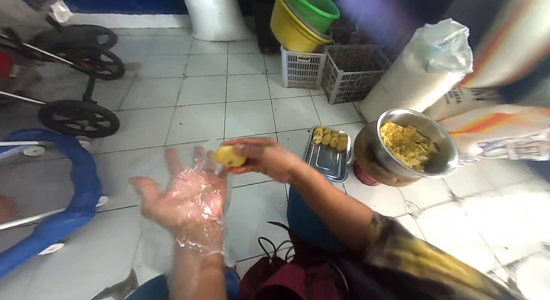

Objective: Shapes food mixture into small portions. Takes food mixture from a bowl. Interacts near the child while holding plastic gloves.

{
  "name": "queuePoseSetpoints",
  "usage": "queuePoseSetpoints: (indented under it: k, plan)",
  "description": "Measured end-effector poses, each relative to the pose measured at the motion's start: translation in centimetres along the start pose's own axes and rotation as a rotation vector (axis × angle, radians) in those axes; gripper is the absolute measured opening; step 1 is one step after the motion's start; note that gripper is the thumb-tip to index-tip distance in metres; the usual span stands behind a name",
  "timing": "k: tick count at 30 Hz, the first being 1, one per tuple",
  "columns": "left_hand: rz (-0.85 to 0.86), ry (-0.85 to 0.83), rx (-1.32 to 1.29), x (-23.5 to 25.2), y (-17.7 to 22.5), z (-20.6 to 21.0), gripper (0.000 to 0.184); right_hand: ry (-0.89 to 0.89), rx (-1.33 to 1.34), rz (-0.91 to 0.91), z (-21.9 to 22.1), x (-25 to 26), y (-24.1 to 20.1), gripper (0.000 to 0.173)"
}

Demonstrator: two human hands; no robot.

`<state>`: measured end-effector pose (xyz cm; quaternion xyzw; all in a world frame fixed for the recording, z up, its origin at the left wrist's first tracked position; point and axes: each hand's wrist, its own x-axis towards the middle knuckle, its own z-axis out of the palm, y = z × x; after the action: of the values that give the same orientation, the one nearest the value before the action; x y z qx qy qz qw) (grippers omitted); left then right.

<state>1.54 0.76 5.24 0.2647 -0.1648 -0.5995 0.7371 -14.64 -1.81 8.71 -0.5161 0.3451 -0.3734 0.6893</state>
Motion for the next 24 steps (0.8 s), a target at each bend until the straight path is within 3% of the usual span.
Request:
queuePoseSetpoints:
  k: [3,5,9,13,18,24]
  plan:
    - [-0.036,0.002,-0.059,0.5,0.5,-1.4,0.081,0.095,0.156,0.068,-5.7,-0.6,-1.2,0.043]
    - [-0.026,0.003,-0.067,0.8,0.7,-2.7,0.079,0.183,0.066,0.051,-11.5,-0.1,-0.5,0.034]
    - [-0.028,0.013,-0.05,1.1,0.8,-3.6,0.077,0.484,-0.531,0.228,-21.1,0.0,2.8,0.042]
    - [-0.056,0.007,-0.101,1.3,0.4,-3.5,0.078,0.436,-1.057,0.321,-28.6,1.2,9.4,0.039]
    - [-0.076,0.006,-0.098,1.5,0.2,-3.7,0.078,0.417,-1.121,0.373,-28.7,2.0,11.6,0.045]
    - [-0.06,0.006,-0.079,1.3,0.1,-4.0,0.078,0.46,-1.145,0.219,-29.3,2.7,13.7,0.034]
